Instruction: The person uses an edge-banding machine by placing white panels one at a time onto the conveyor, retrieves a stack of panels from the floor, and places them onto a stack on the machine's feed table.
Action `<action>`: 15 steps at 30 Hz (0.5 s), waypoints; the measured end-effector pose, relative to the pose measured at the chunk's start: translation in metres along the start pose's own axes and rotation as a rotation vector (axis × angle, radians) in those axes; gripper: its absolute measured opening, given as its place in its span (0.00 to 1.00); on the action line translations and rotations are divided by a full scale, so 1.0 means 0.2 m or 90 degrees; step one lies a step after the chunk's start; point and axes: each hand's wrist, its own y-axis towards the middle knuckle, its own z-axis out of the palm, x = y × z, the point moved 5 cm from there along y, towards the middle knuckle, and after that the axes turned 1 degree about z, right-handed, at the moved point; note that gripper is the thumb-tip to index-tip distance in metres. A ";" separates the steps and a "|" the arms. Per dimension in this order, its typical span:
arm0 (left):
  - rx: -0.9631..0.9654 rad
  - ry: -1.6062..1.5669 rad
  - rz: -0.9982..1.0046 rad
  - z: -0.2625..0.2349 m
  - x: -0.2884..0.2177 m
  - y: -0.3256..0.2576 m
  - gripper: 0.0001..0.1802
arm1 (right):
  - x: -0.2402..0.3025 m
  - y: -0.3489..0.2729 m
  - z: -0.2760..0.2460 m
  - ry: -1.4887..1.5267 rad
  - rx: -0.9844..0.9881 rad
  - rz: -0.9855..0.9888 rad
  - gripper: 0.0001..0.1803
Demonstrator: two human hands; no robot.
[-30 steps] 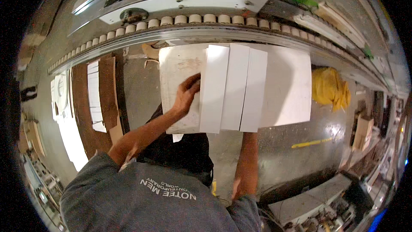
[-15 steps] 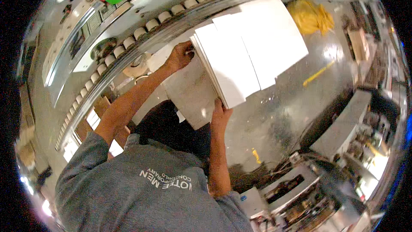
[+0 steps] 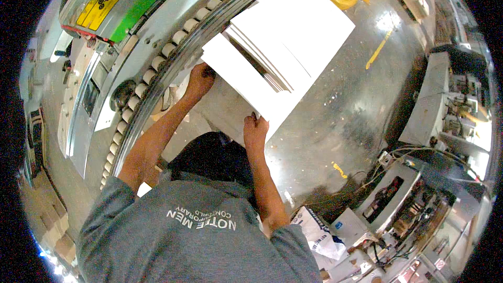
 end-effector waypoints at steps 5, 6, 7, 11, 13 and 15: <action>-0.011 0.021 0.007 -0.07 0.01 -0.08 0.16 | -0.11 -0.05 -0.01 -0.065 0.015 -0.027 0.12; -0.011 0.091 0.032 -0.06 0.08 -0.08 0.16 | -0.13 -0.06 -0.02 -0.061 0.009 -0.024 0.12; -0.004 0.068 0.004 -0.07 0.06 -0.09 0.16 | -0.13 -0.07 -0.02 -0.030 0.021 -0.023 0.12; 0.048 0.095 -0.105 -0.14 -0.06 -0.10 0.17 | -0.13 -0.09 -0.10 -0.014 -0.006 0.005 0.16; 0.022 -0.005 -0.187 -0.23 0.12 -0.01 0.18 | -0.05 -0.06 -0.15 0.054 0.021 0.066 0.27; 0.039 -0.095 -0.245 -0.22 0.07 0.04 0.20 | -0.02 0.02 -0.25 0.161 0.042 0.080 0.39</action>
